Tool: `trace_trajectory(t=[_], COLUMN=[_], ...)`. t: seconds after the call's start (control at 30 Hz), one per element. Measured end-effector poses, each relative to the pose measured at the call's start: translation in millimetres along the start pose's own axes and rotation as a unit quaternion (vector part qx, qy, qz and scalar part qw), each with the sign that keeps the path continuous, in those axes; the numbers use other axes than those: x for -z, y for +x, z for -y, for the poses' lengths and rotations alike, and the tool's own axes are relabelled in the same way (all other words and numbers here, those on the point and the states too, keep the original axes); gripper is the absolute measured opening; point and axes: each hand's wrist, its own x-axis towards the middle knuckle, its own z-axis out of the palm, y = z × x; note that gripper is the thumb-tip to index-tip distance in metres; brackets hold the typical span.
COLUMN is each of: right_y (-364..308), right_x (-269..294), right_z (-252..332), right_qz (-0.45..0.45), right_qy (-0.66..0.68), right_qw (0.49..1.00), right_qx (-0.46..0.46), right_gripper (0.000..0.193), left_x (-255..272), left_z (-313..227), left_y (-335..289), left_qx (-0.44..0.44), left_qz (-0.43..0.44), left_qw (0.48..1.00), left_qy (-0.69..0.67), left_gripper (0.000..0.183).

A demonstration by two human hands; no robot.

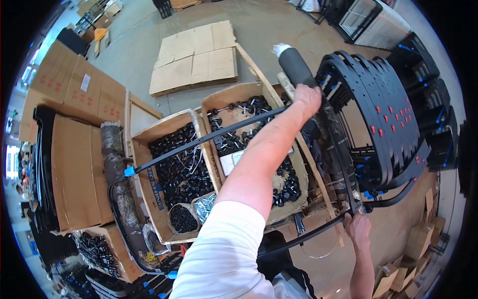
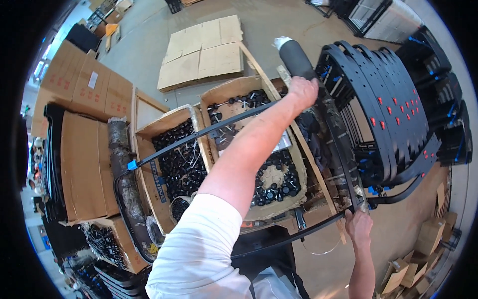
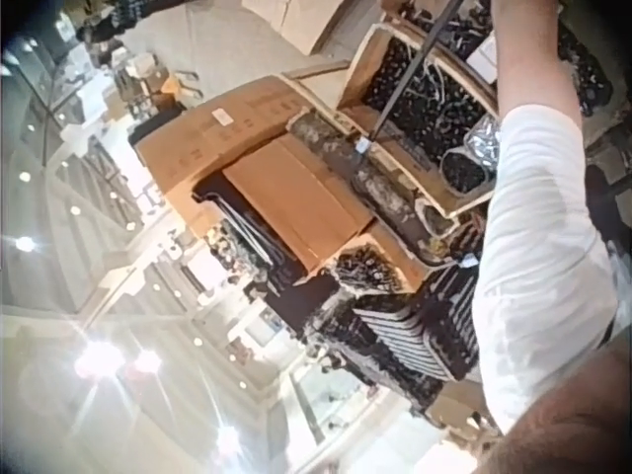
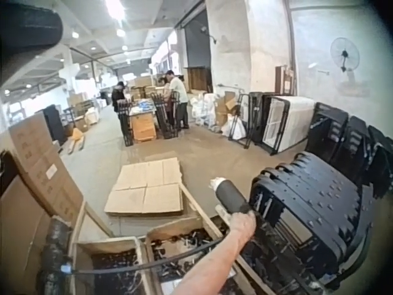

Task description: Assemble components of treadmill bases using an electric screwdriver and cable ties on a factory floor.

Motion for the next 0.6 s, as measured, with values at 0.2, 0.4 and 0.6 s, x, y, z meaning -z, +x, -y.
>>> trace_trajectory(t=[0.2,0.4,0.6], right_y=[2,-6,-2], right_x=[8,11,8], right_z=[10,-1,4], right_qz=[0.027,0.007,0.005], right_qy=[-0.019,-0.050,-0.048], right_qw=[0.999,0.998,0.998], right_qx=[-0.032,-0.029,-0.038], right_gripper=[0.044,0.043,0.044], left_x=[0,9,-73], left_z=[0,-38,65], left_y=[-20,-146,-233], left_qx=[0.031,-0.157,-0.033], left_qz=[-0.095,-0.285,-0.081], left_qw=[0.995,0.905,0.988], left_qy=[-0.018,-0.275,-0.127], left_gripper=[0.031,0.022,0.008])
